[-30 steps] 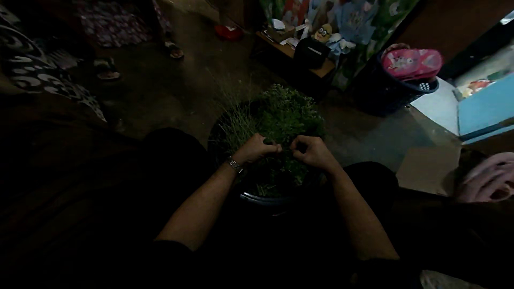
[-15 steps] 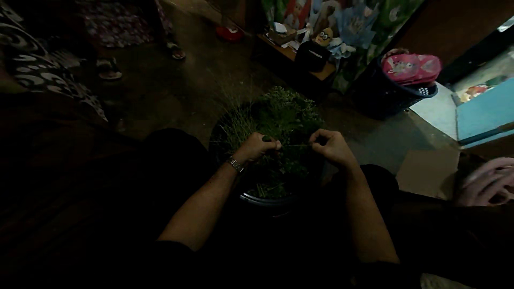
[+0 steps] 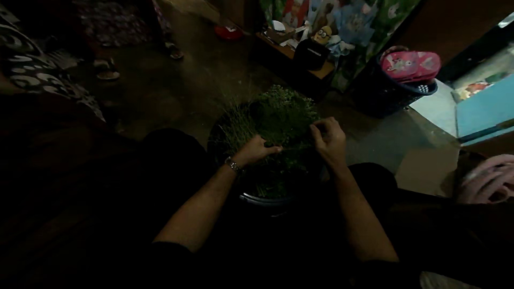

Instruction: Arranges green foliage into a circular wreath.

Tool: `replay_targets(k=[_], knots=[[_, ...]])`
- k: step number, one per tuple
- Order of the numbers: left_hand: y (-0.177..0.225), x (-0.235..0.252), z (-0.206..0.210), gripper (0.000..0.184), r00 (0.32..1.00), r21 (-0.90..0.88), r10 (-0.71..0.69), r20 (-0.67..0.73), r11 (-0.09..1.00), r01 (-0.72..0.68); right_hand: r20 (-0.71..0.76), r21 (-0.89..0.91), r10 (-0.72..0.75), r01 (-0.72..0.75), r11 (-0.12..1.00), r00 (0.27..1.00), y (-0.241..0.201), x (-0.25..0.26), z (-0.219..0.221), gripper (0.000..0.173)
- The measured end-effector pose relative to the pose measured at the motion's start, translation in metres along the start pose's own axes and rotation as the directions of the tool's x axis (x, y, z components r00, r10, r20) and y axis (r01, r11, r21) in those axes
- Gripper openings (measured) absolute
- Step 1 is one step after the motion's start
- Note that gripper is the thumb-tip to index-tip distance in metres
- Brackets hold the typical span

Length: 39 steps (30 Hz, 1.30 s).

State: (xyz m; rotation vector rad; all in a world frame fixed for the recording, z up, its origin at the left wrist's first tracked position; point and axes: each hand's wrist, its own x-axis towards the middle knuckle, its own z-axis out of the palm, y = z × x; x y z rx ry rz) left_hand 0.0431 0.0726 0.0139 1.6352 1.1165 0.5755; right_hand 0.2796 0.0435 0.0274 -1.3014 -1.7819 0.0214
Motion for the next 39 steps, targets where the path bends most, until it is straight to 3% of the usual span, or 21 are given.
replay_targets(k=[4, 7, 12, 15, 19, 22, 25, 27, 31, 39], knots=[[-0.003, 0.001, 0.001, 0.024, 0.993, 0.185, 0.039, 0.114, 0.981, -0.060, 0.125, -0.133, -0.178, 0.194, 0.972, 0.976, -0.006, -0.002, 0.013, 0.036], [-0.002, 0.002, 0.002, 0.021, 0.984, 0.227, 0.063, 0.164, 0.969, -0.100, 0.276, -0.186, -0.157, 0.213, 0.959, 0.948, -0.003, -0.002, 0.018, 0.037], [0.012, -0.008, -0.005, 0.025, 1.000, 0.130, -0.014, -0.019, 0.991, 0.017, 0.511, -0.040, 0.073, -0.061, 0.997, 0.856, -0.004, 0.002, 0.004, 0.023], [-0.003, 0.000, -0.007, 0.015, 0.988, -0.021, 0.142, -0.064, 0.989, -0.143, 0.606, 0.000, 0.171, -0.214, 0.977, 0.777, -0.013, 0.004, -0.002, 0.023], [-0.002, 0.001, -0.007, 0.018, 0.984, -0.137, 0.142, -0.105, 0.978, -0.155, 0.680, 0.045, 0.208, -0.323, 0.945, 0.703, -0.015, 0.005, -0.003, 0.023], [-0.003, 0.001, -0.006, 0.017, 0.983, -0.164, 0.153, -0.100, 0.972, -0.168, 0.684, 0.082, 0.229, -0.384, 0.920, 0.693, -0.011, 0.006, -0.003, 0.029], [-0.002, -0.001, -0.005, 0.018, 0.986, -0.141, 0.147, -0.082, 0.977, -0.157, 0.643, 0.110, 0.290, -0.461, 0.881, 0.709, -0.010, 0.004, 0.000, 0.053], [-0.003, 0.000, -0.004, 0.017, 0.982, -0.115, 0.170, -0.084, 0.977, -0.179, 0.610, 0.141, 0.334, -0.513, 0.847, 0.719, -0.014, 0.004, 0.003, 0.059], [-0.001, -0.002, 0.001, 0.017, 0.981, -0.012, 0.186, -0.051, 0.982, -0.187, 0.502, 0.261, 0.365, -0.540, 0.800, 0.784, -0.025, 0.001, 0.014, 0.030], [-0.003, -0.001, 0.004, 0.022, 0.983, -0.075, 0.179, -0.041, 0.981, -0.182, 0.535, 0.268, 0.425, -0.624, 0.734, 0.730, -0.032, 0.003, 0.018, 0.013]])
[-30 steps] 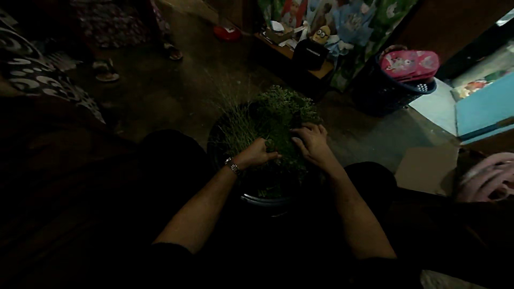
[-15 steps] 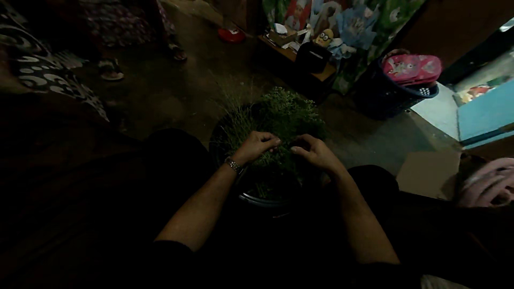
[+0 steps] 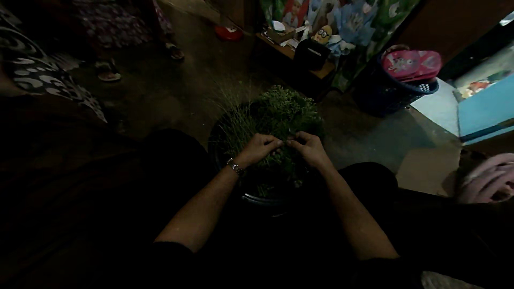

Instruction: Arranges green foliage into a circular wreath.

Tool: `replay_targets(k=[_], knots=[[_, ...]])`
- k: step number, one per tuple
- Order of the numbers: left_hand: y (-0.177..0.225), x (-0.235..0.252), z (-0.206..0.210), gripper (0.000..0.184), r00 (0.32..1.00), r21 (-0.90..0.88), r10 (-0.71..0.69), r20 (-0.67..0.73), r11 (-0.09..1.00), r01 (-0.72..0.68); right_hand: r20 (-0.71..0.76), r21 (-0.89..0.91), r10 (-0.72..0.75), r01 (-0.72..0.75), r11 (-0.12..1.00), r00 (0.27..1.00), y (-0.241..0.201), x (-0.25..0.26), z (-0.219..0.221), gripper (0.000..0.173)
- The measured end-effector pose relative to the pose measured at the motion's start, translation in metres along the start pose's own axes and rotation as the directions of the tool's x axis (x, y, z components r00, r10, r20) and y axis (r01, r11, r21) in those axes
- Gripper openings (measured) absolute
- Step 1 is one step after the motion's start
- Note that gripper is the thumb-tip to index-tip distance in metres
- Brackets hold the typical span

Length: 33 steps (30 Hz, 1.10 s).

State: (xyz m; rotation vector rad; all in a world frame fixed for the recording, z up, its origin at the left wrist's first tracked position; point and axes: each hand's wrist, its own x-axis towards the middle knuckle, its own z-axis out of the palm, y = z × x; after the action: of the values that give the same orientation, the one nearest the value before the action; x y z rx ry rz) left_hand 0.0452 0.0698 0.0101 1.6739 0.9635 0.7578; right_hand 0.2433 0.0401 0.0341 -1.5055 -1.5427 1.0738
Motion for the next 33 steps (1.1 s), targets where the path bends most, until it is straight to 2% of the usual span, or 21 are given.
replay_targets(k=[4, 8, 13, 17, 19, 22, 24, 26, 30, 33], knots=[[-0.004, 0.001, 0.003, 0.021, 0.997, 0.012, 0.065, -0.032, 0.998, -0.065, 0.018, 0.084, 0.006, -0.007, 0.996, 1.000, 0.003, 0.000, 0.002, 0.015], [-0.007, 0.002, 0.004, 0.019, 0.997, 0.010, 0.071, -0.038, 0.997, -0.071, -0.017, 0.106, 0.016, -0.015, 0.994, 1.000, 0.001, -0.002, 0.007, 0.010], [-0.006, 0.001, 0.003, 0.018, 0.990, 0.043, 0.143, -0.001, 0.989, -0.143, -0.036, 0.008, 0.042, -0.041, 0.999, 0.998, -0.010, -0.005, 0.006, 0.002], [0.002, -0.002, -0.003, 0.021, 0.994, 0.072, 0.110, -0.031, 0.992, -0.107, -0.090, -0.082, 0.014, -0.021, 0.996, 0.996, -0.008, -0.007, -0.008, 0.004], [-0.003, 0.001, -0.013, 0.022, 0.993, 0.026, 0.101, -0.053, 0.995, -0.100, -0.168, -0.091, -0.066, 0.051, 0.995, 0.984, 0.001, -0.006, -0.024, 0.006], [-0.008, 0.002, -0.022, 0.021, 0.991, -0.030, 0.136, -0.015, 0.990, -0.136, -0.233, -0.266, -0.380, 0.318, 0.910, 0.895, 0.020, 0.000, -0.040, 0.015], [-0.008, 0.001, -0.021, 0.021, 0.990, -0.021, 0.132, 0.042, 0.991, -0.131, -0.173, -0.392, -0.510, 0.416, 0.821, 0.843, 0.023, 0.003, -0.044, 0.030], [-0.008, 0.002, -0.018, 0.022, 0.988, -0.004, 0.130, 0.087, 0.992, -0.130, -0.082, -0.434, -0.551, 0.469, 0.770, 0.830, 0.021, 0.004, -0.040, 0.037], [-0.009, 0.004, -0.013, 0.021, 0.982, -0.026, 0.103, 0.157, 0.995, -0.100, 0.144, -0.335, -0.542, 0.556, 0.761, 0.828, 0.021, 0.005, -0.027, 0.046], [-0.007, 0.000, -0.010, 0.020, 0.981, -0.024, 0.103, 0.163, 0.995, -0.101, 0.258, -0.257, -0.510, 0.567, 0.783, 0.821, 0.017, 0.002, -0.020, 0.037]])
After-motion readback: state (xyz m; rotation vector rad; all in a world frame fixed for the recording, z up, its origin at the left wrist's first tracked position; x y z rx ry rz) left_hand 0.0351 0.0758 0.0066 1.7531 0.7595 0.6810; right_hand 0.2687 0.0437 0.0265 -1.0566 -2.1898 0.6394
